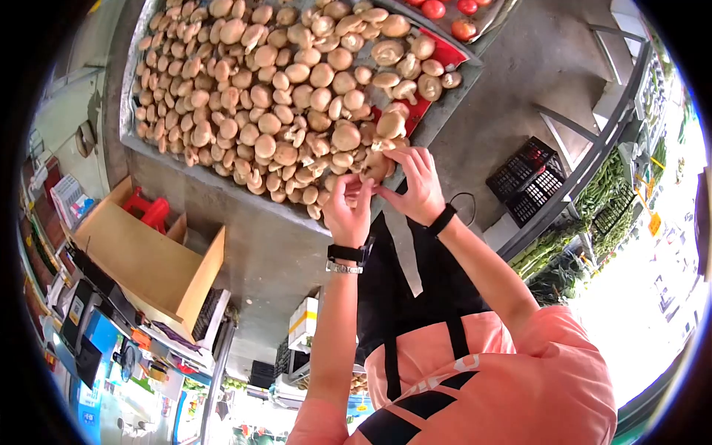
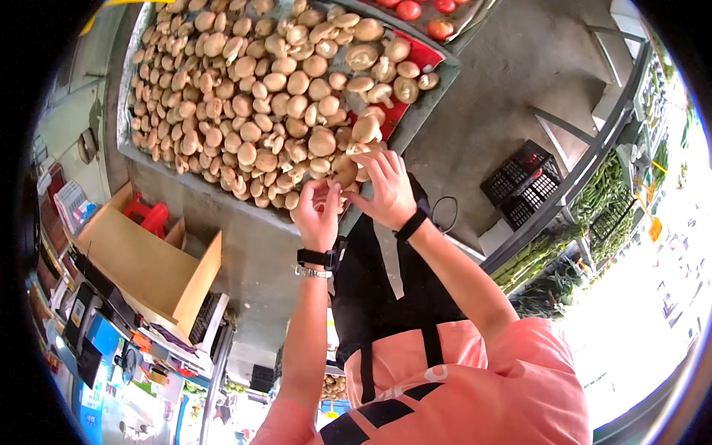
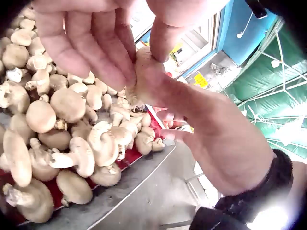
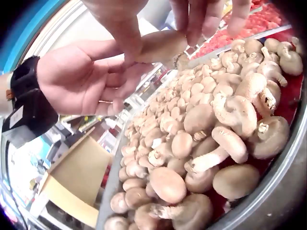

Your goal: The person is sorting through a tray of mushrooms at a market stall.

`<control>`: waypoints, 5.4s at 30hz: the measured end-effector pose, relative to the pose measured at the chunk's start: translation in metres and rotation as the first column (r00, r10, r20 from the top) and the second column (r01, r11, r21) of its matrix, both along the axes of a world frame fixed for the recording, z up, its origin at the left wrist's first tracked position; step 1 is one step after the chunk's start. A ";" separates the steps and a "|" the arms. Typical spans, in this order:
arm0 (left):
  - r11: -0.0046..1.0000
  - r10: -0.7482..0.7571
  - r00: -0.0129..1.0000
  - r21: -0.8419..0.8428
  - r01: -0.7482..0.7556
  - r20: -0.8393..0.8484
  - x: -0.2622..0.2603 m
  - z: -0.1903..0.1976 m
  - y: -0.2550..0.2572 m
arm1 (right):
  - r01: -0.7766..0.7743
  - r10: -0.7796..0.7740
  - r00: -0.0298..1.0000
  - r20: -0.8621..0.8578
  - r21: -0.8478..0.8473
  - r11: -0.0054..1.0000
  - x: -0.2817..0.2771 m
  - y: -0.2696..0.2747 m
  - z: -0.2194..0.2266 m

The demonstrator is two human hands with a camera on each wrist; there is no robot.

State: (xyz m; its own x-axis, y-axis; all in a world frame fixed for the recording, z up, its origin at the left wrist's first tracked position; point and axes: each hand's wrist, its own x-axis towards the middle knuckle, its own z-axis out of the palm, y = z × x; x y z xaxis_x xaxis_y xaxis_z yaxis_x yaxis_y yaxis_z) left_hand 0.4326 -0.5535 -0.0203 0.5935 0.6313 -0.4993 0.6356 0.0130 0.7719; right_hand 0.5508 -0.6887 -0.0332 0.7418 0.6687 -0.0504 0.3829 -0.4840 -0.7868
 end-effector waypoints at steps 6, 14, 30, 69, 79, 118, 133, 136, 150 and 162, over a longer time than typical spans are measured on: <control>0.975 0.222 0.973 -0.026 -0.221 0.059 -0.033 -0.016 0.066 | -0.083 0.091 0.992 0.091 -0.094 0.992 0.017 0.012 -0.012; 0.768 0.632 0.775 -0.118 -0.630 -0.023 -0.109 -0.061 0.245 | 0.008 0.117 0.912 0.393 -0.304 0.953 0.093 0.014 -0.054; 0.831 0.453 0.831 0.490 -0.262 -0.322 -0.137 -0.110 0.340 | 0.131 0.036 0.937 0.347 -0.444 0.886 0.096 0.032 -0.092; 0.877 -0.321 0.947 0.384 0.291 0.016 0.033 -0.065 0.019 | -0.013 0.043 0.996 0.082 -0.340 0.940 0.087 0.004 -0.065; 0.877 -0.255 0.940 0.354 0.324 -0.227 0.024 -0.080 0.003 | -0.046 0.122 0.968 0.219 -0.321 0.946 0.078 -0.004 -0.062; 0.916 0.342 0.932 -0.180 -0.360 -0.121 -0.127 -0.020 0.014 | -0.026 -0.019 0.972 -0.233 -0.187 0.982 0.009 0.008 -0.069; 0.964 0.259 0.933 0.003 -0.267 -0.251 -0.129 -0.059 0.010 | -0.183 0.211 0.975 0.067 -0.291 0.939 -0.009 0.011 -0.069; 0.978 0.193 0.945 -0.030 -0.209 -0.264 -0.136 -0.066 0.010 | -0.180 0.219 0.971 0.095 -0.310 0.934 -0.012 0.012 -0.068; 0.978 0.018 0.930 0.201 0.061 -0.368 -0.141 -0.082 0.005 | -0.248 0.265 0.961 0.079 -0.183 0.951 -0.007 0.008 -0.069; 0.933 -0.043 0.983 0.345 0.103 -0.176 -0.076 -0.051 0.019 | 0.093 0.083 0.914 0.398 -0.402 0.911 0.131 -0.012 -0.084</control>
